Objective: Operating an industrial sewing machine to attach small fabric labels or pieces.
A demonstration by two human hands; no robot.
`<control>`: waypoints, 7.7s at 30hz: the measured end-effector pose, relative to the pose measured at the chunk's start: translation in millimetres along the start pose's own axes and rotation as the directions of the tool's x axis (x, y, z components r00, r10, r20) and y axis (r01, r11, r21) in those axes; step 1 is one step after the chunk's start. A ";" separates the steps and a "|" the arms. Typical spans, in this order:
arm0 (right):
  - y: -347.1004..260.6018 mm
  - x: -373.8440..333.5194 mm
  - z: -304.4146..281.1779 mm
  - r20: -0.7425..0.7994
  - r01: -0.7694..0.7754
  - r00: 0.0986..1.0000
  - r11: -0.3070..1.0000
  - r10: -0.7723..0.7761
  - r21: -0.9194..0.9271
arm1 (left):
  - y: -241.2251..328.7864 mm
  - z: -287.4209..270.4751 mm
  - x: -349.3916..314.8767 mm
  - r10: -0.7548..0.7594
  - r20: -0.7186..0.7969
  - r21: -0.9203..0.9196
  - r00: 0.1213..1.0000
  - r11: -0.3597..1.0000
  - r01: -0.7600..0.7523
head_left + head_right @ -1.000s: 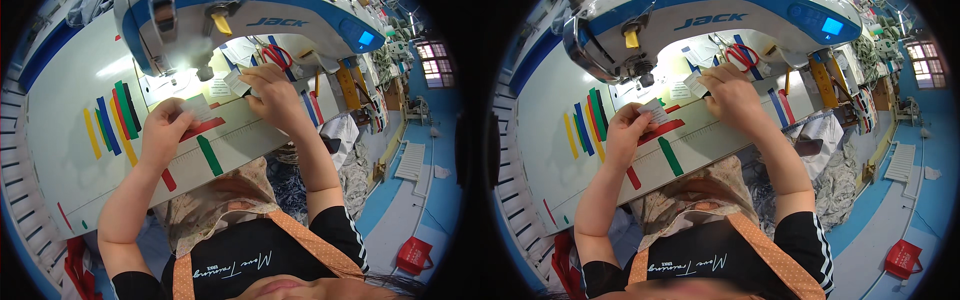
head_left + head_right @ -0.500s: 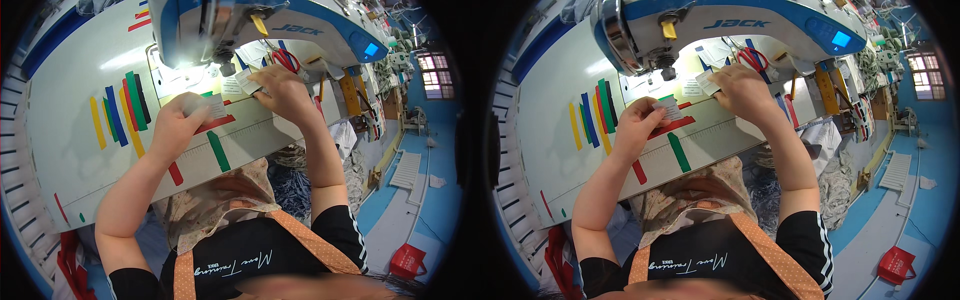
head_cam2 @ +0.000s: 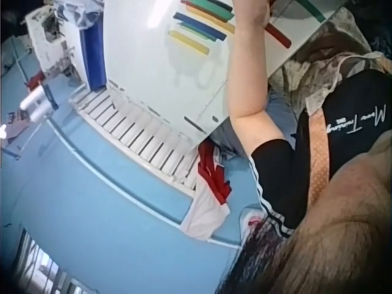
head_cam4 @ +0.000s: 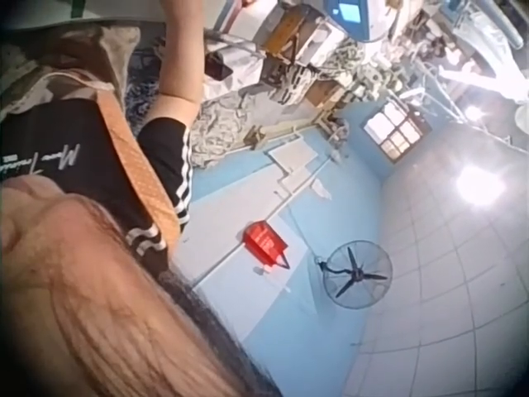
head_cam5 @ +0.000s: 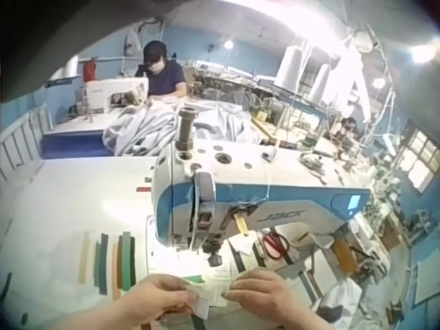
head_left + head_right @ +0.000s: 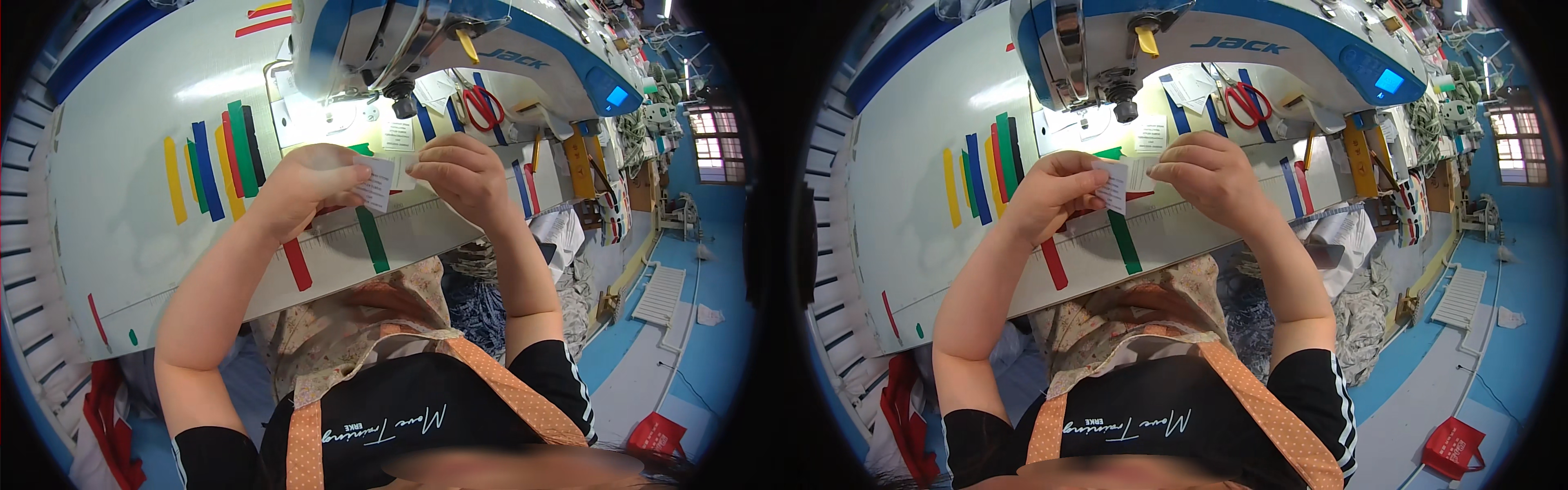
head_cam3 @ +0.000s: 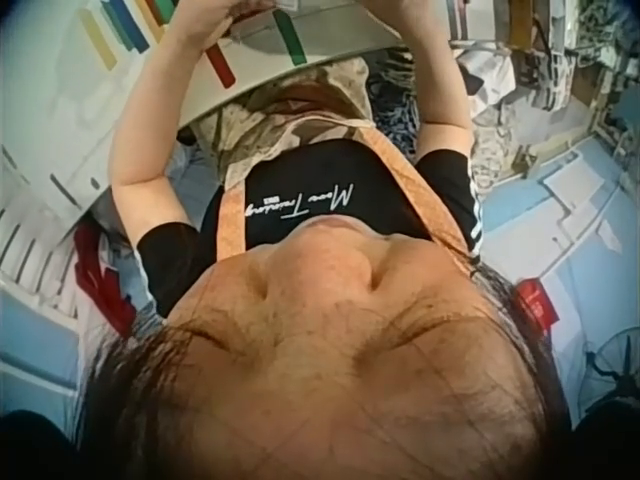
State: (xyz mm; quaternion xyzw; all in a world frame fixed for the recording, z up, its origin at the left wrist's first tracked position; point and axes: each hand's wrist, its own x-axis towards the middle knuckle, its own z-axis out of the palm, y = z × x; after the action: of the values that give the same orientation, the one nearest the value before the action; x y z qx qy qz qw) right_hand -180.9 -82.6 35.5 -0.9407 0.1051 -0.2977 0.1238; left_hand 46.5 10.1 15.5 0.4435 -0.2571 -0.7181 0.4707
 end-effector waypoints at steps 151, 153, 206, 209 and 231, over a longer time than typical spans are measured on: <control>-31.2 -1.2 52.0 0.095 -0.557 0.581 0.309 0.809 0.771 | -10.1 10.9 -5.7 0.434 -0.010 0.602 0.901 0.722 -0.341; -31.4 -1.3 51.2 0.093 -0.561 0.591 0.327 0.801 0.760 | -8.3 10.3 -5.4 0.460 0.069 0.709 0.885 0.602 -0.367; -32.2 -4.0 45.1 0.167 -0.566 0.578 0.245 0.799 0.787 | -6.7 12.8 -6.7 0.537 0.042 0.726 0.843 0.563 -0.395; -34.1 -1.9 44.1 0.151 -0.563 0.552 0.233 0.820 0.793 | -5.6 15.6 -7.6 0.492 -0.002 0.686 0.871 0.634 -0.357; -87.3 -1.0 -1.7 -0.016 -0.100 0.951 0.356 0.308 0.929 | -12.4 7.5 0.4 0.556 0.067 0.746 0.828 0.523 -0.412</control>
State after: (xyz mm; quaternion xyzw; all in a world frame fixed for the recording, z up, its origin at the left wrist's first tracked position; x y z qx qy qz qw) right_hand -171.9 0.1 62.1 -0.6599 0.0500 -0.3749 0.6493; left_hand 34.3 14.7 9.2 0.5665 -0.5922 -0.3492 0.4543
